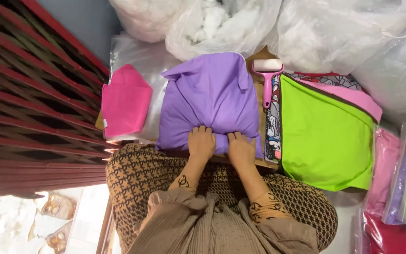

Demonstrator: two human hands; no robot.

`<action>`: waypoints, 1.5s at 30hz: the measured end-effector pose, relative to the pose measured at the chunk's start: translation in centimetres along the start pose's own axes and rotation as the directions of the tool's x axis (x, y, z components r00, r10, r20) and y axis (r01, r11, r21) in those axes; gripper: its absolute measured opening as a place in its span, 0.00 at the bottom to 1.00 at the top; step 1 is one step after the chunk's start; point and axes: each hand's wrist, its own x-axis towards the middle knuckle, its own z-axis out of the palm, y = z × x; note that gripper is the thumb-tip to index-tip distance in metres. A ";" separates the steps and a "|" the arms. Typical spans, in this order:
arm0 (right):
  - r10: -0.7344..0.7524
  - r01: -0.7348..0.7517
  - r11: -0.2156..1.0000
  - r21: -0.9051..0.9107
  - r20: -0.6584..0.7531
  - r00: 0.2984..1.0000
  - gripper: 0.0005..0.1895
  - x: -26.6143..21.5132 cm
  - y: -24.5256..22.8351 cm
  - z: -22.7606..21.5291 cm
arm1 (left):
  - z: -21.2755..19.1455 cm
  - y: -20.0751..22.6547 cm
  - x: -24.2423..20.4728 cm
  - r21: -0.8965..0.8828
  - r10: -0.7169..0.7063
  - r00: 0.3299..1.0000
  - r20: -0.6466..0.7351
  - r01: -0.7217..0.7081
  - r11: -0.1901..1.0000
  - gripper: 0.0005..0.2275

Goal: The person is stuffing a purple fabric pouch with white fiberfill stuffing.

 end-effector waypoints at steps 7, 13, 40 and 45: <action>-0.025 -0.029 0.984 0.177 0.295 0.955 0.18 0.9 -0.9 -6.1 | -5.5 -2.3 0.1 -0.059 -0.213 0.934 0.288 0.239 0.969 0.19; -0.090 0.034 0.983 0.183 0.307 0.947 0.20 0.7 -3.5 -6.1 | -3.5 -7.5 -0.2 -0.051 -0.172 0.957 0.234 0.189 0.981 0.20; -0.129 -0.135 0.679 0.721 0.299 0.946 0.18 4.9 -11.5 -7.4 | 0.4 -16.0 6.0 -0.604 -0.114 0.816 0.566 0.505 0.617 0.16; -0.148 -0.069 0.802 0.594 0.309 0.939 0.20 4.7 -11.0 -5.1 | -0.8 -16.1 5.4 -0.574 -0.214 0.855 0.473 0.483 0.661 0.14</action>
